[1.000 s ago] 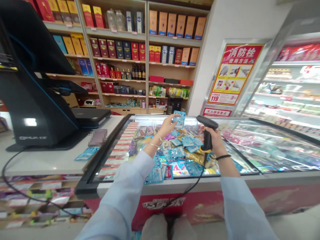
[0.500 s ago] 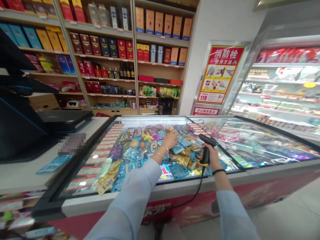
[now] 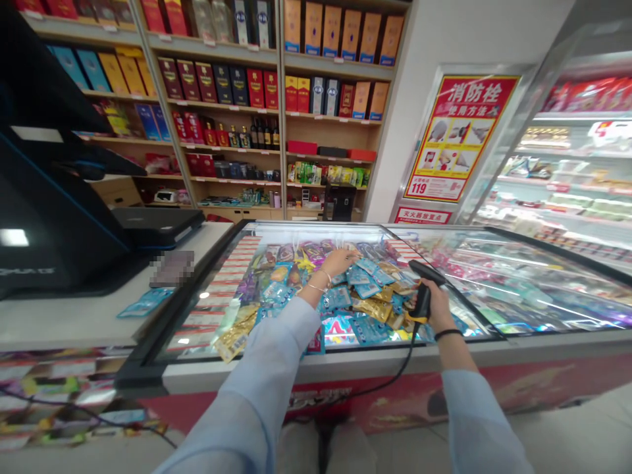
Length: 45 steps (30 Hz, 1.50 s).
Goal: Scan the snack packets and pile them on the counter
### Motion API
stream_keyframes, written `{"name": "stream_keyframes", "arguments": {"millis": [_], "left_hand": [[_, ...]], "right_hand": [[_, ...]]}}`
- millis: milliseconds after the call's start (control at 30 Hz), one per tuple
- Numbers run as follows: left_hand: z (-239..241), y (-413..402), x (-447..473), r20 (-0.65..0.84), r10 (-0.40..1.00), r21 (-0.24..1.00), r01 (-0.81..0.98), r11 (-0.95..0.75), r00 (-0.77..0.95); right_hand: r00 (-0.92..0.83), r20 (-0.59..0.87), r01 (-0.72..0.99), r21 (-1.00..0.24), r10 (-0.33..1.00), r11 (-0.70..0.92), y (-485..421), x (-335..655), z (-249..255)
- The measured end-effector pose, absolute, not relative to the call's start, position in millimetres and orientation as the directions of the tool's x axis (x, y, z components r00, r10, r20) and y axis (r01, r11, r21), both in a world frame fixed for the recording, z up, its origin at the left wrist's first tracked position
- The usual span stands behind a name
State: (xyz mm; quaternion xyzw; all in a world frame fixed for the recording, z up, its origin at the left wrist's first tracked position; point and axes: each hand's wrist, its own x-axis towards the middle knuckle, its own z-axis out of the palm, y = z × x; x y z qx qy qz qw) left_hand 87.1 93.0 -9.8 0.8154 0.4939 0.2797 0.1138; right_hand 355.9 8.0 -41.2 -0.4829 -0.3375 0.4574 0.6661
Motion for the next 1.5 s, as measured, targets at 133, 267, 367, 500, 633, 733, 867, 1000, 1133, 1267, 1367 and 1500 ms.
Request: {"name": "stream_keyframes", "arguments": {"millis": [133,267,367,500,633,733,867,1000,1133,1267,1367,1500], "left_hand": [[21,89,10,0.42,0.879,0.53,0.726,-0.438,0.224],[34,74,-79,0.523,0.843,0.563,0.69,-0.455,0.129],[27,55,-126,0.528,0.844,0.572,0.695,-0.437,0.096],[0,33,-152,0.434,0.882,0.522,0.746,-0.413,0.185],[-36,26,-149,0.352,0.901,0.482,0.776,-0.407,0.254],[-60,27,-143,0.324,0.892,0.403,0.807,-0.432,0.316],[-83,22,-133,0.283,0.917,0.302,0.881,-0.364,0.281],[-87,14,-127,0.195,0.951,0.274,0.917,-0.289,0.241],[-78,14,-125,0.068,0.968,0.299,0.921,-0.25,0.241],[-74,19,-132,-0.017,0.95,0.439,0.856,-0.274,0.312],[-73,21,-147,0.065,0.931,0.559,0.76,-0.332,0.359],[-73,24,-177,0.309,0.947,0.637,0.719,-0.278,0.092]], "right_hand": [[0.31,0.09,-0.259,-0.95,0.946,0.175,3,323,-8],[0.153,0.183,-0.232,-0.949,0.971,0.215,0,265,20],[0.044,0.243,-0.232,-0.941,0.969,0.246,3,212,28],[-0.093,0.252,-0.261,-0.94,0.963,0.221,8,142,21],[-0.214,0.184,-0.238,-0.962,0.959,0.131,13,84,3],[-0.282,0.154,-0.231,-0.969,0.947,0.089,17,54,-11],[-0.338,0.125,-0.23,-0.972,0.933,0.047,24,34,-24],[-0.339,0.08,-0.199,-0.98,0.937,0.012,30,31,-34],[-0.336,0.071,-0.209,-0.978,0.939,-0.001,33,34,-41],[-0.333,0.073,-0.225,-0.974,0.94,-0.004,35,39,-44],[-0.336,0.078,-0.249,-0.968,0.939,-0.008,34,40,-43],[-0.338,0.117,-0.297,-0.955,0.934,0.012,27,39,-41]]}}
